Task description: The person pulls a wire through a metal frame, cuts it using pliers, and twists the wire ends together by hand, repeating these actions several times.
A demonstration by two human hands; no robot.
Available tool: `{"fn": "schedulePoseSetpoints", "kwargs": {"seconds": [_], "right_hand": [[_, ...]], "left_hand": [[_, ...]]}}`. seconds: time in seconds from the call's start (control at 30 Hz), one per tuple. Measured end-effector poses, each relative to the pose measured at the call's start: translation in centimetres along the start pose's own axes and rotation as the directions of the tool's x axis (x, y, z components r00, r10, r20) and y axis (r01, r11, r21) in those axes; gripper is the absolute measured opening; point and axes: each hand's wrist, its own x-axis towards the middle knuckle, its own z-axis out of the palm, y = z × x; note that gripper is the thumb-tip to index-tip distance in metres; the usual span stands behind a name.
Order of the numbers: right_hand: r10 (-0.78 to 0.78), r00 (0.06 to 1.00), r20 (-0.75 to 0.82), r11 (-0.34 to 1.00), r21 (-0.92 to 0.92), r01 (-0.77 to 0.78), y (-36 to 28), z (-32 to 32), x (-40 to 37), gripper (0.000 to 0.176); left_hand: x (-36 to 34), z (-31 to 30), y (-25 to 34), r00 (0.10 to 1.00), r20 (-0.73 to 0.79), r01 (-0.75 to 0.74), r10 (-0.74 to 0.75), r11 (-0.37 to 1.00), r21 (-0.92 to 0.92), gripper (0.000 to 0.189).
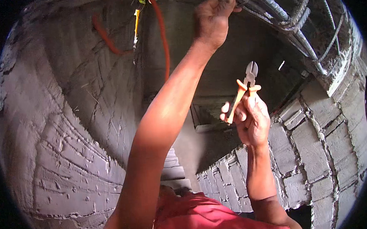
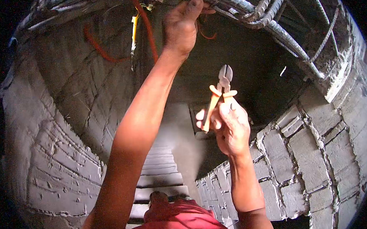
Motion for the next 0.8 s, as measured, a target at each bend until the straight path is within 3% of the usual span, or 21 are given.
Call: {"fn": "schedulePoseSetpoints", "kwargs": {"seconds": [0.03,0.07,0.1,0.17,0.3,0.37,0.4,0.47,0.5,0.57,0.6,0.67,0.7,0.77,0.8], "right_hand": [[-0.028,0.999,0.04,1.0,0.005,0.027,0.0,0.2,0.5,0.03],[-0.054,0.996,0.077,0.999,0.013,0.053,0.0,0.5,0.9,0.03],[-0.062,0.997,0.047,0.998,-0.023,0.063,-0.3,0.9,1.2,0.029],[-0.086,0.995,0.039,0.996,-0.034,0.088,-0.4,1.1,2.0,0.03],[-0.105,0.994,-0.015,0.994,-0.033,0.105,-0.9,0.8,2.9,0.033],[-0.118,0.992,0.047,0.993,0.017,0.117,-1.0,0.1,3.0,0.044],[-0.103,0.995,-0.007,0.995,-0.007,0.103,-1.6,0.6,2.8,0.046],[-0.103,0.995,0.008,0.995,0.021,0.102,-1.8,0.3,2.6,0.046],[-0.104,0.994,0.02,0.994,0.041,0.103,-1.8,0.1,2.5,0.047],[-0.112,0.991,0.066,0.994,-0.002,0.113,-2.2,0.4,2.8,0.037],[-0.098,0.993,0.065,0.993,0.077,0.093,-2.0,1.0,3.4,0.035],[-0.105,0.99,0.09,0.969,0.235,0.081,-1.5,3.0,4.4,0.025],[-0.129,0.983,0.134,0.954,0.285,0.087,-1.1,3.8,5.0,0.023],[-0.119,0.985,0.128,0.933,0.355,0.066,-0.6,5.7,5.5,0.022],[-0.128,0.977,0.172,0.904,0.425,0.043,0.0,6.1,6.0,0.024]], "left_hand": [[0.4,-0.5,-0.2,0.972,0.094,-0.23,0.215,0.951,0.206,0.027],[0.4,-1.0,-0.5,0.893,0.227,-0.449,0.389,0.811,0.374,0.03],[0.1,-0.5,0.5,0.895,0.225,-0.443,0.384,0.816,0.372,0.03],[-1.1,0.7,2.2,0.991,-0.032,-0.101,0.126,0.901,0.422,0.036],[-1.3,2.1,1.4,0.978,-0.151,-0.066,0.146,0.897,0.436,0.041],[-1.1,2.8,0.7,0.946,-0.227,-0.097,0.231,0.871,0.482,0.029],[-1.4,2.8,0.3,0.949,-0.221,-0.093,0.226,0.869,0.487,0.029],[-1.9,2.7,-0.3,0.929,-0.367,0.146,-0.037,0.951,0.273,0.028],[-2.1,2.7,-0.3,0.932,-0.36,0.154,-0.045,0.948,0.28,0.028],[-2.2,2.5,-0.3,0.946,-0.291,0.144,-0.143,0.989,-0.017,0.031],[-2.0,2.0,0.0,0.945,-0.291,0.151,-0.149,0.988,-0.013,0.031],[-1.7,-0.1,1.1,0.901,-0.148,0.398,-0.408,0.913,-0.092,0.029],[-1.0,-1.2,1.3,0.901,-0.141,0.402,-0.41,0.912,-0.085,0.029],[-0.3,-2.9,1.9,0.914,-0.032,0.403,-0.406,0.89,0.216,0.028],[-0.1,-2.8,3.7,0.805,0.0,0.585,-0.593,0.795,0.159,0.026]]}}
